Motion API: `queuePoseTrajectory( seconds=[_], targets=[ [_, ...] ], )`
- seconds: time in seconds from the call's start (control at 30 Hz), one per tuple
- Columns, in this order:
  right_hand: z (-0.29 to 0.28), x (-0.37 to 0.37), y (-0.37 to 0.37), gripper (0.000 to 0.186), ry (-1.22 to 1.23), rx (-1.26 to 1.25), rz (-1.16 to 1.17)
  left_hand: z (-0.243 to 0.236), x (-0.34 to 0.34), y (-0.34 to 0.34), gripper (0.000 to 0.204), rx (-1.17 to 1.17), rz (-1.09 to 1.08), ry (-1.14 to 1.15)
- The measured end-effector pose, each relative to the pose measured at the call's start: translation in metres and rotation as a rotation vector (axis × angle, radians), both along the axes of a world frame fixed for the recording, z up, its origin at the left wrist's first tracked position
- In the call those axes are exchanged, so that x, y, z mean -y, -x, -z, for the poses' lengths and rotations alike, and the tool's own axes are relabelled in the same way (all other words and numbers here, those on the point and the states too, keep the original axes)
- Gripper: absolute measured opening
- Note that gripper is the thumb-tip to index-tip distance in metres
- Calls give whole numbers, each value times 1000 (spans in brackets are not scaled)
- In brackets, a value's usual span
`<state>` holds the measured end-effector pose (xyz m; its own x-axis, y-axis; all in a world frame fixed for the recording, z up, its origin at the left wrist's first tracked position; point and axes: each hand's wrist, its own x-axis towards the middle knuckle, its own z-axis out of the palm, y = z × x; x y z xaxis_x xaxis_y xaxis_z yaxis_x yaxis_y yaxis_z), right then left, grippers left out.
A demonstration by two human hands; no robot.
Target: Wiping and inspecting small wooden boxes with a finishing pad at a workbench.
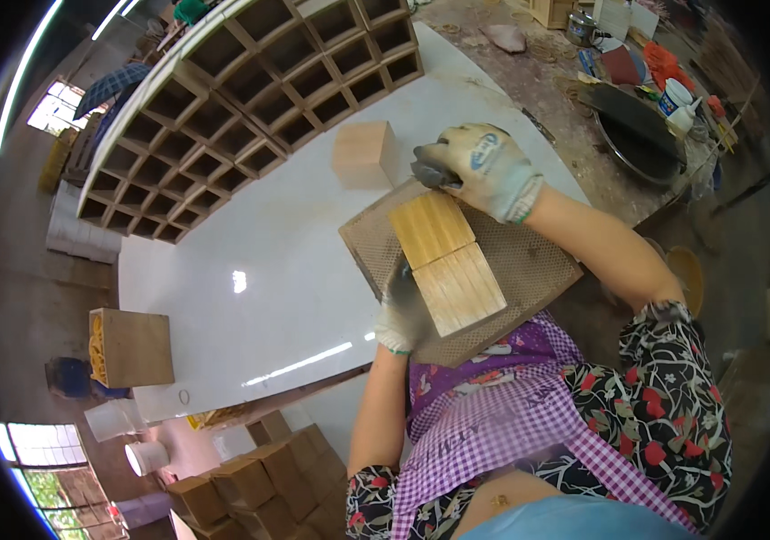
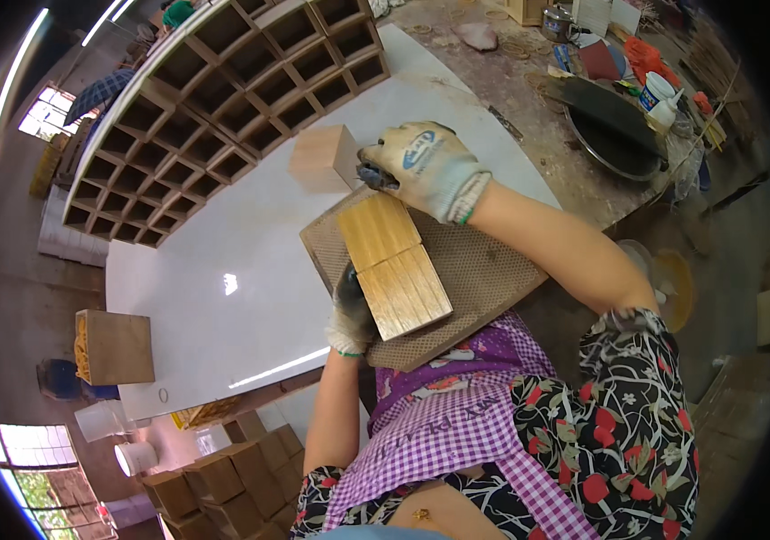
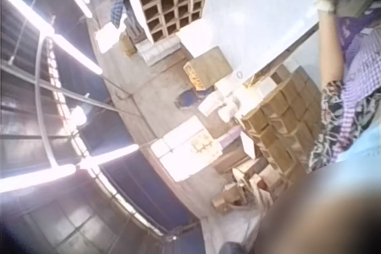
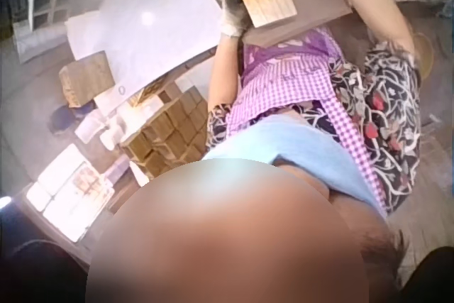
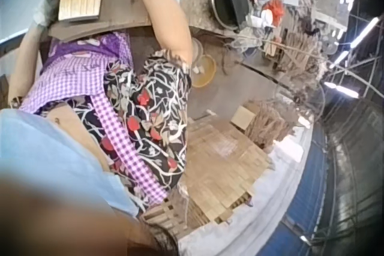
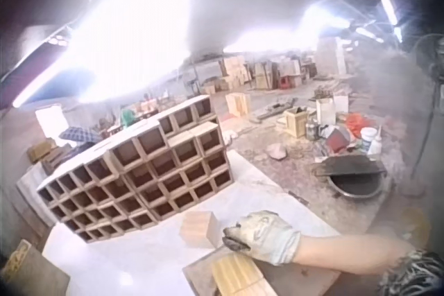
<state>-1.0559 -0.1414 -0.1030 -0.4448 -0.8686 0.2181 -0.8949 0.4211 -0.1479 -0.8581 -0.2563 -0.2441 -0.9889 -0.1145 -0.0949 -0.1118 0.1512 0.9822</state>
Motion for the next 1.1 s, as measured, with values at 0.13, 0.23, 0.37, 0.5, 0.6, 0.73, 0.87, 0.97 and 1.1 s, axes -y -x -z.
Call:
queuePoseTrajectory(
  seconds=[0.13,0.23,0.37,0.5,0.6,0.73,0.87,0.97,1.1],
  targets=[
    [10,-39,-50,26,54,-11,-285,20,1,-1,50,-156,-37,-819],
    [-2,-67,-78,26,-74,-105,-368,31,9,6,47,-241,266,-1469],
    [-13,-67,-80,25,-32,-287,-479,30,6,1,46,-207,153,-1409],
    [-20,-32,-64,32,34,-220,-349,27,6,2,44,-327,165,-1004],
    [-9,-28,-83,24,-242,-56,-463,24,-6,-5,46,-100,-158,-335],
    [-11,-61,-119,30,-167,-83,-764,15,-2,4,42,-159,-33,-1089],
    [-6,-72,-126,36,-119,-72,-738,1,-10,5,48,-211,-219,-548],
    [-32,-60,-95,46,-77,-141,-460,2,-7,-2,41,-238,-104,-954],
    [-24,-39,-105,40,-395,-22,-506,46,1,2,43,-434,99,-1424]
  ],
)
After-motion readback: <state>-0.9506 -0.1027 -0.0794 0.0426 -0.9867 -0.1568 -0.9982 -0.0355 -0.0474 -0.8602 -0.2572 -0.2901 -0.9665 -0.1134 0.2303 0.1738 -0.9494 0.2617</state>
